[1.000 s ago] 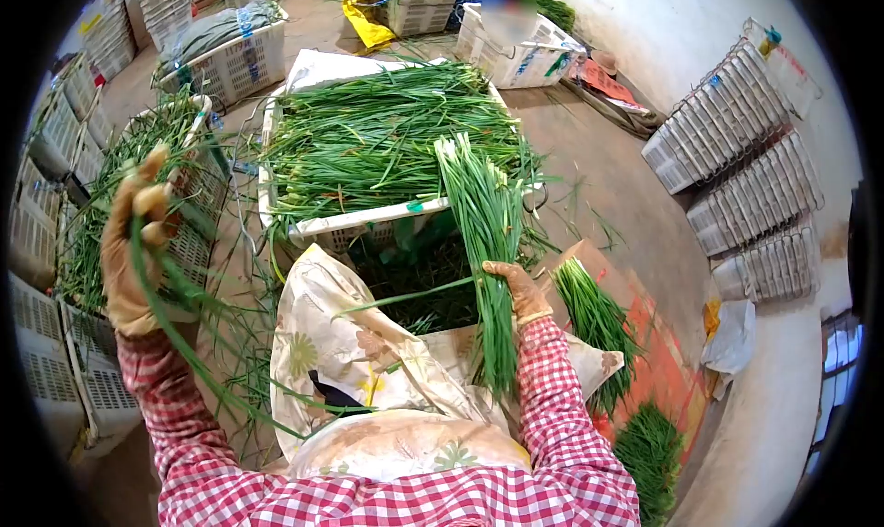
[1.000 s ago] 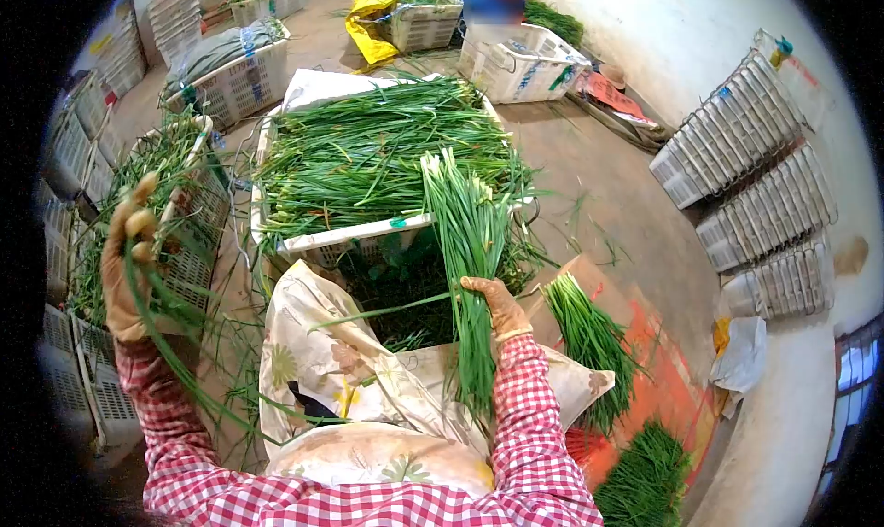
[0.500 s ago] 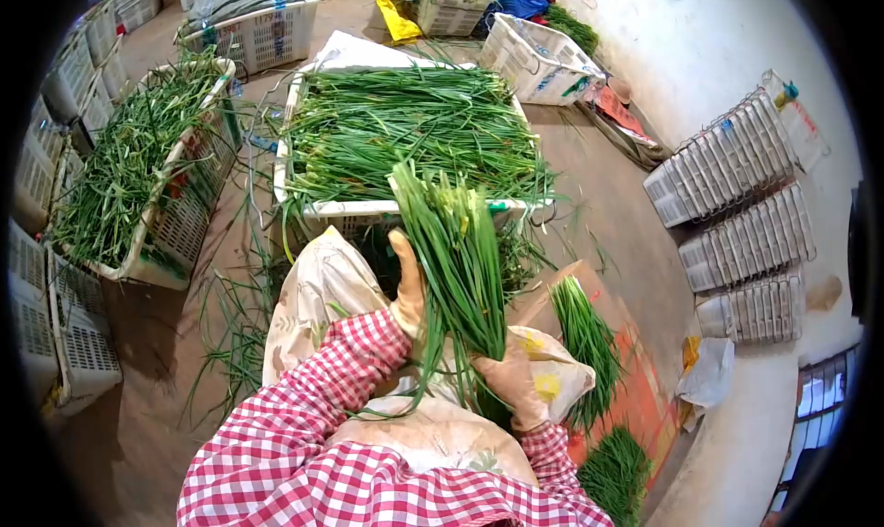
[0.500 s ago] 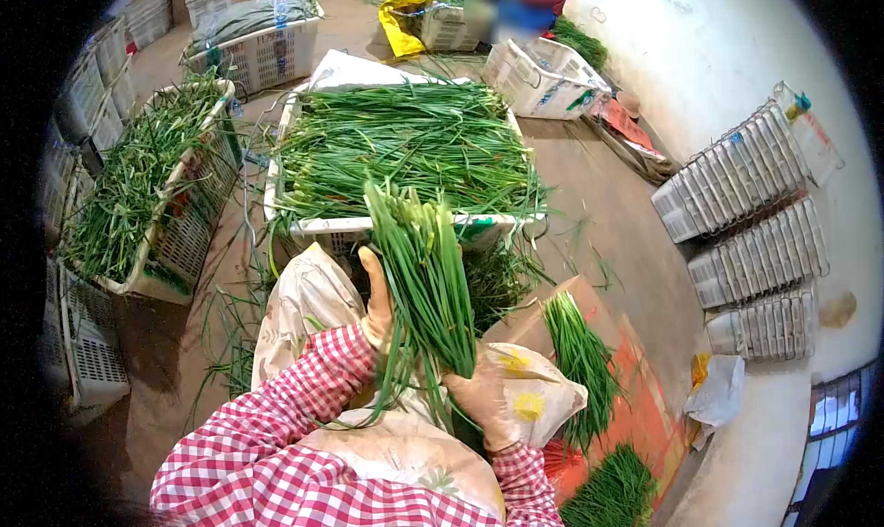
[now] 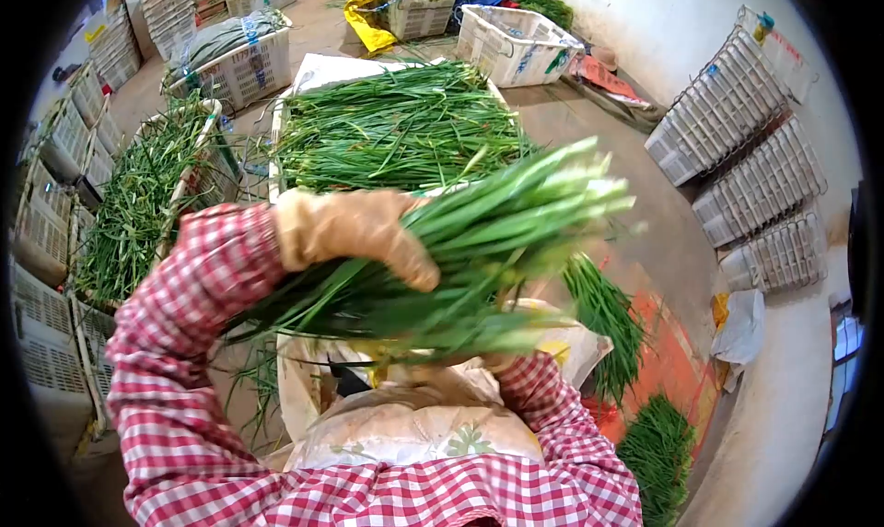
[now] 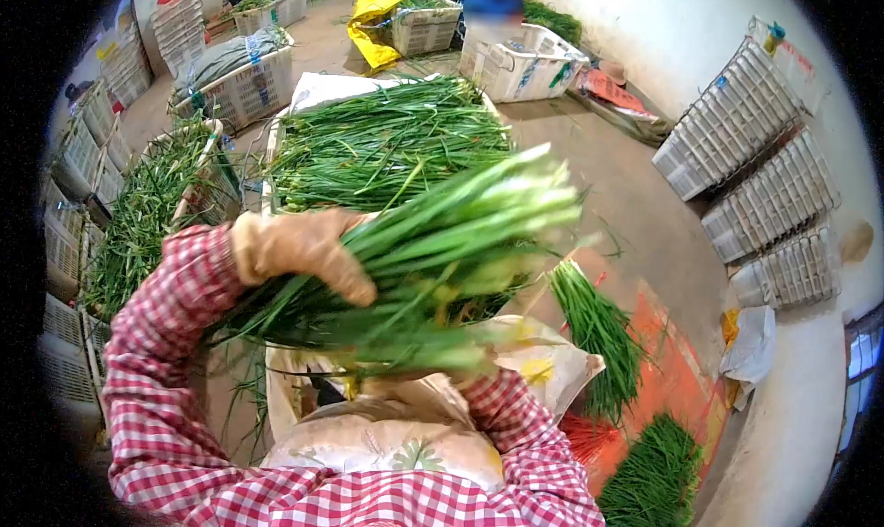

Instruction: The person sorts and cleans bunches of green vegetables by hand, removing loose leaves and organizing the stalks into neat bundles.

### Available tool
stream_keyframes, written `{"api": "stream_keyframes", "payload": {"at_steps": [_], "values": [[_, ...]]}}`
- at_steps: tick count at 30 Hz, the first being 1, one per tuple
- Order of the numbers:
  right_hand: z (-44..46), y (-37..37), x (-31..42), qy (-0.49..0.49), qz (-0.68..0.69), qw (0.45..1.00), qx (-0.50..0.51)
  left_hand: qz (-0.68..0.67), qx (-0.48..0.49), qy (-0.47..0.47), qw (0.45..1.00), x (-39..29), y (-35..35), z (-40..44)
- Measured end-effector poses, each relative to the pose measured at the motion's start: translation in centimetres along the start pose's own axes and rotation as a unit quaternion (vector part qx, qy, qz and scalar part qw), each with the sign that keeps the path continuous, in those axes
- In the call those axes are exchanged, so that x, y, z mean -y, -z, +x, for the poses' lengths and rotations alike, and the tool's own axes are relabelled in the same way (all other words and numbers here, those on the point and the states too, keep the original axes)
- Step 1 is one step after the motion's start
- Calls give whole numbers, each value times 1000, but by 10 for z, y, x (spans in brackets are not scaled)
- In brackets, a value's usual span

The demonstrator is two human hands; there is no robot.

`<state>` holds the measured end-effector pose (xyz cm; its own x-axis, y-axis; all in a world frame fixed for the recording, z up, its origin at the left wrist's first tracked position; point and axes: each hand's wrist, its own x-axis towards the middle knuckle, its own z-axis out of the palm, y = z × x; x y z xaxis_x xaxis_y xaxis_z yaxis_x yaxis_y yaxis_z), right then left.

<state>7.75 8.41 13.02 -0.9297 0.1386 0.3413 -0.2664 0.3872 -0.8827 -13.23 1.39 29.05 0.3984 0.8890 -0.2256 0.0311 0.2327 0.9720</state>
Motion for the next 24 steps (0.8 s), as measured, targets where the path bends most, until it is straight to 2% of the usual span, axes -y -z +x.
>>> {"api": "stream_keyframes", "payload": {"at_steps": [2, 3, 4, 5, 6, 8, 9, 10, 12, 13, 14, 16, 17, 18, 19, 20, 22, 23, 24], "values": [[-31, 8, -30, -32, 215, 976, -20, -72, 8, 71, 995, 26, -19, -30], [-40, 4, -33, -31, 355, 934, -36, -40, 16, 99, 994, 55, -20, -42], [-49, 1, -36, -27, 487, 871, -52, -142, 6, 104, 984, 89, -33, -53], [-40, -1, -35, -14, 636, 770, -60, -200, -15, 102, 974, 132, -43, -60], [-32, -3, -35, 1, 763, 643, -65, -256, -35, 99, 961, 163, -54, -67], [-10, 10, -38, -130, 668, 719, -141, -359, -77, 94, 925, 170, -84, -72], [1, 19, -37, -108, 658, 734, -132, -402, -107, 137, 899, 177, -95, -70], [14, 26, -37, -132, 626, 743, -198, -307, -148, 80, 937, 188, -107, -65], [27, 41, -40, -227, 351, 870, -262, -355, -163, 81, 917, 220, -108, -69], [29, 51, -45, -205, 402, 870, -198, -359, -235, 29, 903, 207, -118, -62], [30, 64, -50, -180, 452, 864, -134, -359, -237, -6, 903, 238, -117, -65], [48, 93, -41, -182, 569, 782, -177, -449, -255, 17, 856, 243, -121, -72], [50, 114, -29, -147, 494, 825, -231, -449, -231, -16, 863, 268, -117, -80], [47, 136, -19, -92, 310, 904, -281, -478, -254, 5, 841, 255, -120, -81], [44, 159, -10, -64, 101, 929, -349, -480, -247, -8, 842, 255, -118, -84], [40, 195, -15, -46, 195, 894, -402, -482, -239, -23, 843, 256, -118, -85], [15, 260, -35, -29, 213, 908, -359, -478, -253, -30, 841, 273, -117, -87], [16, 254, -42, -38, 57, 934, -349, -471, -263, -37, 841, 278, -115, -87], [17, 248, -48, -46, -101, 932, -345, -471, -262, -38, 842, 275, -112, -85]]}}
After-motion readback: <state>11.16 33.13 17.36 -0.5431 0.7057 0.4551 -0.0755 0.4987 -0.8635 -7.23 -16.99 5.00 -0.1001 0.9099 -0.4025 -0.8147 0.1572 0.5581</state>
